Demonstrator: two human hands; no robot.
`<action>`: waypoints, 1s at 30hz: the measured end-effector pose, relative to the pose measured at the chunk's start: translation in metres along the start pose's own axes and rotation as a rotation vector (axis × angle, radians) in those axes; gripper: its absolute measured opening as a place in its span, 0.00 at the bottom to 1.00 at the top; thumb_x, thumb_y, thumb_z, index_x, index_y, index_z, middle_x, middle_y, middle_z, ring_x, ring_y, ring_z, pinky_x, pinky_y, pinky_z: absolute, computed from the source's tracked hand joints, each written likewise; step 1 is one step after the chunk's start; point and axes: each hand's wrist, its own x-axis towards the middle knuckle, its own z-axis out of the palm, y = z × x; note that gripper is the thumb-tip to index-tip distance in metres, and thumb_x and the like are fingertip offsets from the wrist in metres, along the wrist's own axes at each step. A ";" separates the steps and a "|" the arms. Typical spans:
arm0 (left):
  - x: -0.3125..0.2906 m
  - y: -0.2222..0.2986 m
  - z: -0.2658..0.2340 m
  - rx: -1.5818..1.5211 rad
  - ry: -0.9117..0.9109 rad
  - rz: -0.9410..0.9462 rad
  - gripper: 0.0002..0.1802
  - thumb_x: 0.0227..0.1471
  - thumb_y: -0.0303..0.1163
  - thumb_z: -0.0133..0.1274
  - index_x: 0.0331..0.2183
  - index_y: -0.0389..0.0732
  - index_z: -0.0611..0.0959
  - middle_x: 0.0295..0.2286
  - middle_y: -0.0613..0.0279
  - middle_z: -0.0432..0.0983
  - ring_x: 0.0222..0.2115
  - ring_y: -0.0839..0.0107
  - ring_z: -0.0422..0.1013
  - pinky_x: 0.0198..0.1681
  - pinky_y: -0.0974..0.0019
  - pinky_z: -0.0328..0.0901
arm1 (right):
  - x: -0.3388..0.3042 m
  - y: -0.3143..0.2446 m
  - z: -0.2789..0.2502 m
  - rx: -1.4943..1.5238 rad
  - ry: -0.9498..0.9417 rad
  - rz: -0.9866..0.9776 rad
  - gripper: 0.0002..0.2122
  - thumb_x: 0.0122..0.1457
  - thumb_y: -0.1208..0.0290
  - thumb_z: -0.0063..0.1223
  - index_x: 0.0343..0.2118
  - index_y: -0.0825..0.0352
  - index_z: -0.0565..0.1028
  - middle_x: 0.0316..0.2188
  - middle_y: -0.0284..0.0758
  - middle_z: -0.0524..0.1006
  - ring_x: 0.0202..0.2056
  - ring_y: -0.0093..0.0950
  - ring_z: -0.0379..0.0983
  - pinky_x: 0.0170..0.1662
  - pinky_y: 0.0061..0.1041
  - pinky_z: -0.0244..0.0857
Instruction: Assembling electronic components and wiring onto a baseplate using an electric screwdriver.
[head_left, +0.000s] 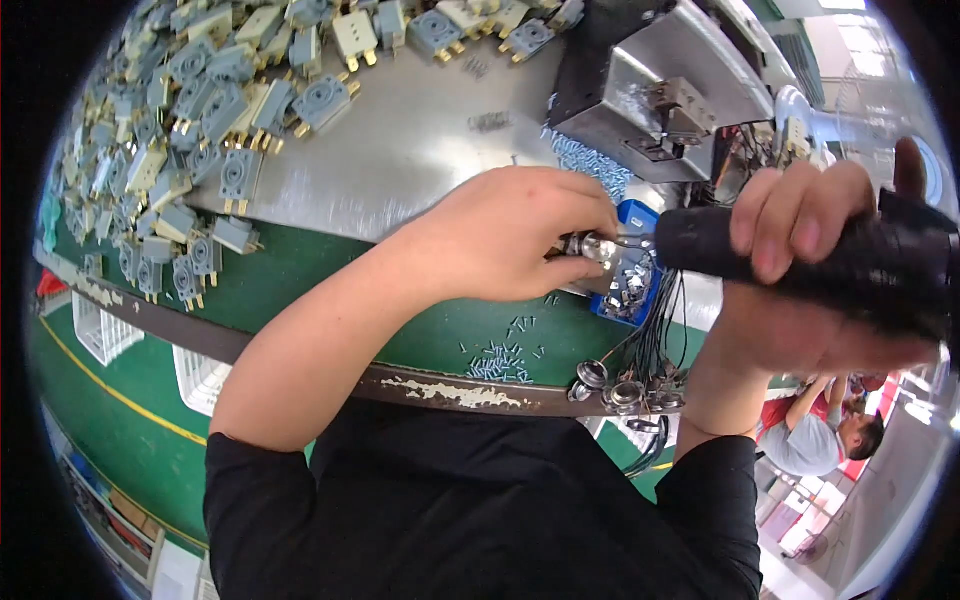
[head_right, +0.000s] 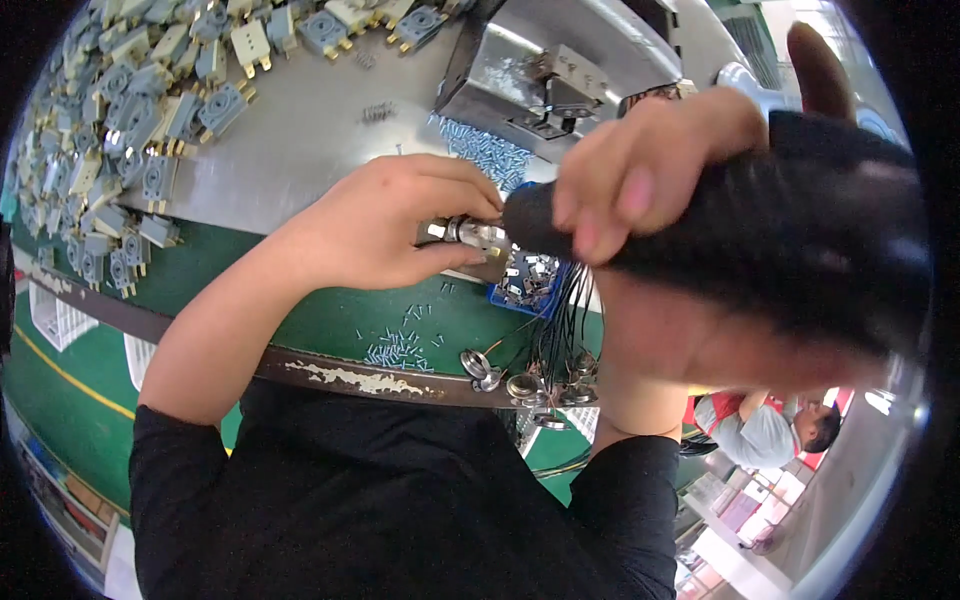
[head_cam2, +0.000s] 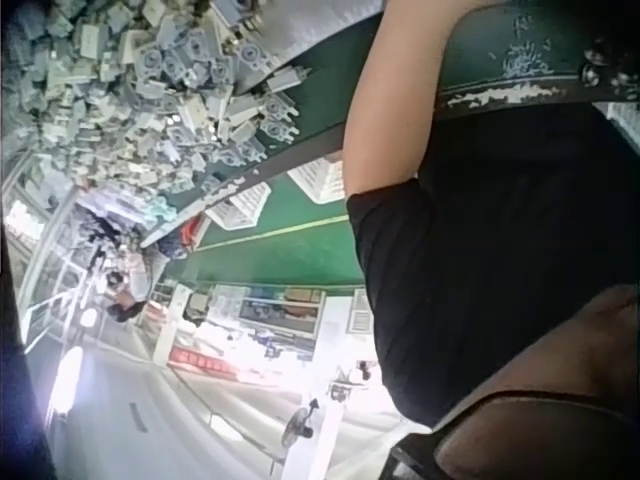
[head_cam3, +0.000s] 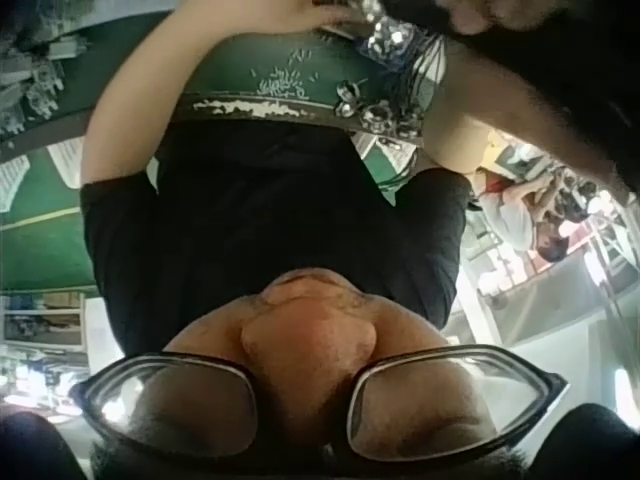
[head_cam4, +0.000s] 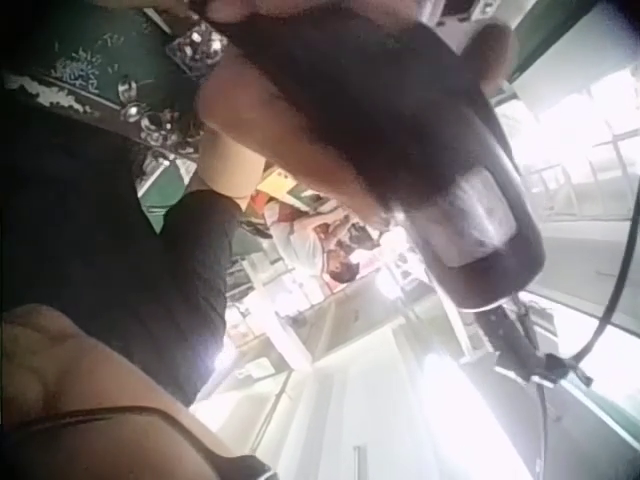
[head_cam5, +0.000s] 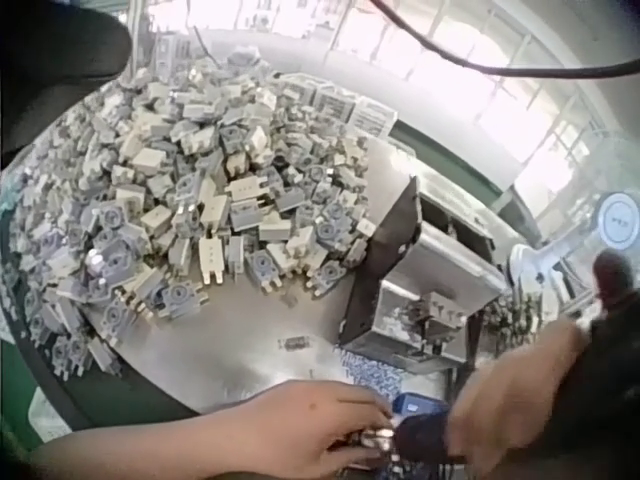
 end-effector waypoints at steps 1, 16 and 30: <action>-0.002 -0.001 0.000 0.011 -0.013 0.018 0.19 0.44 0.30 0.68 0.42 0.40 0.87 0.41 0.56 0.82 0.42 0.51 0.79 0.44 0.56 0.73 | 0.001 -0.003 -0.004 -0.002 0.029 0.004 0.49 0.56 0.22 0.46 0.65 0.64 0.63 0.33 0.36 0.73 0.29 0.30 0.70 0.35 0.36 0.65; -0.001 0.019 0.011 0.024 0.051 0.187 0.19 0.37 0.26 0.75 0.35 0.37 0.87 0.33 0.54 0.84 0.40 0.54 0.80 0.55 0.50 0.71 | -0.041 -0.022 0.002 -0.644 0.263 0.101 0.30 0.76 0.54 0.40 0.71 0.71 0.54 0.53 0.44 0.75 0.54 0.33 0.75 0.58 0.34 0.68; -0.020 0.028 0.025 -0.038 0.270 -0.048 0.21 0.45 0.26 0.74 0.43 0.36 0.86 0.37 0.55 0.86 0.39 0.68 0.82 0.43 0.64 0.75 | -0.094 -0.023 0.032 -1.261 -0.190 0.268 0.21 0.56 0.65 0.66 0.50 0.67 0.77 0.36 0.41 0.81 0.42 0.43 0.79 0.45 0.40 0.74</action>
